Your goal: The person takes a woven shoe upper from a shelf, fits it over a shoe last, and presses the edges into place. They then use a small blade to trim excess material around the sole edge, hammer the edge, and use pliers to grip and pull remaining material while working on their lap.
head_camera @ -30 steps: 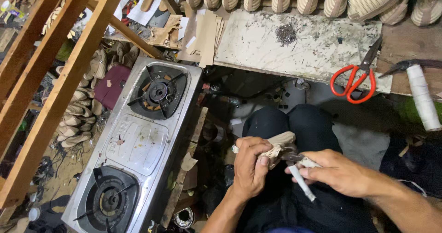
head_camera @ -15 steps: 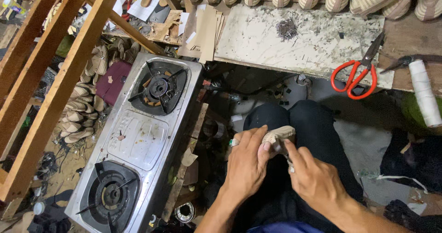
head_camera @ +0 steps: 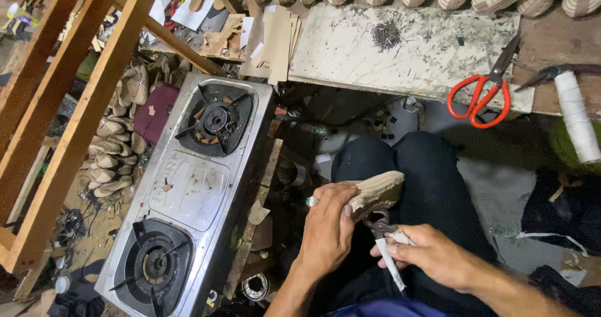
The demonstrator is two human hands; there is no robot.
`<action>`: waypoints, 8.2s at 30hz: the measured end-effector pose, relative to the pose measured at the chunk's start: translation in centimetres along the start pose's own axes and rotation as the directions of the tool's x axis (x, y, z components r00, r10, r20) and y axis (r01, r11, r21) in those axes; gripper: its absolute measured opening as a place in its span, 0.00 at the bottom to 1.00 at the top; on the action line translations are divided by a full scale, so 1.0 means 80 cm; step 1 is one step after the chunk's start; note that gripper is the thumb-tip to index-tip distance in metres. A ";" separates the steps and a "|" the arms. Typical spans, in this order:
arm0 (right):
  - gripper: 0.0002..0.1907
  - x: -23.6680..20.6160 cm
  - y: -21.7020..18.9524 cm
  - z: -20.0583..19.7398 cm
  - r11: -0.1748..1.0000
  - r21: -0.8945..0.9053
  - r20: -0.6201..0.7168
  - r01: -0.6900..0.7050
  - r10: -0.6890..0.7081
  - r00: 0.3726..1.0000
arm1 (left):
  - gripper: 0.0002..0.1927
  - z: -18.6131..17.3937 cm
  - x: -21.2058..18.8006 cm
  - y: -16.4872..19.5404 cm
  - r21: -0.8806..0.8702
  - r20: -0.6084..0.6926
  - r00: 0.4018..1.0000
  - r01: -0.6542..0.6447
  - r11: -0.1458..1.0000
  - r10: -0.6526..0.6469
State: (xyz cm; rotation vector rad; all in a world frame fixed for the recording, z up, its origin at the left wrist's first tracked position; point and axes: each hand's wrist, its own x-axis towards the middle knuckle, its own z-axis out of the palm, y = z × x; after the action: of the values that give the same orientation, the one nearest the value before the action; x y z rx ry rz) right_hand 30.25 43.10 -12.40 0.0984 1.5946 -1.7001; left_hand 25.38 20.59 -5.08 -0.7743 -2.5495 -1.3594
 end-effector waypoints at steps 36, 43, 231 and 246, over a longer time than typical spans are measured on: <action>0.32 -0.031 -0.060 0.051 0.564 -0.826 -0.248 0.019 -0.394 0.885 | 0.16 0.004 0.003 0.007 0.001 0.052 0.998 0.036 0.999 -0.036; 0.32 -0.011 -0.030 0.061 0.520 -0.853 -0.261 0.049 -0.506 0.822 | 0.16 -0.002 0.002 -0.004 -0.058 0.130 0.985 0.120 0.991 -0.111; 0.21 -0.016 0.014 -0.019 0.505 -0.704 -0.158 0.499 -0.797 0.583 | 0.42 0.056 0.013 -0.138 -0.176 0.175 0.948 0.297 0.939 -0.267; 0.24 0.018 0.019 -0.016 0.549 -0.821 -0.324 0.156 -0.674 0.664 | 0.36 0.057 0.029 -0.138 -0.188 0.188 0.920 0.378 0.906 -0.345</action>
State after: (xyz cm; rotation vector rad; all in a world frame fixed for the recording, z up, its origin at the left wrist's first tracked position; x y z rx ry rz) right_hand 29.55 43.68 -14.69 -0.2237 2.9569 -1.2313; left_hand 18.31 20.12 -14.94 -0.4577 -2.7976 -1.7846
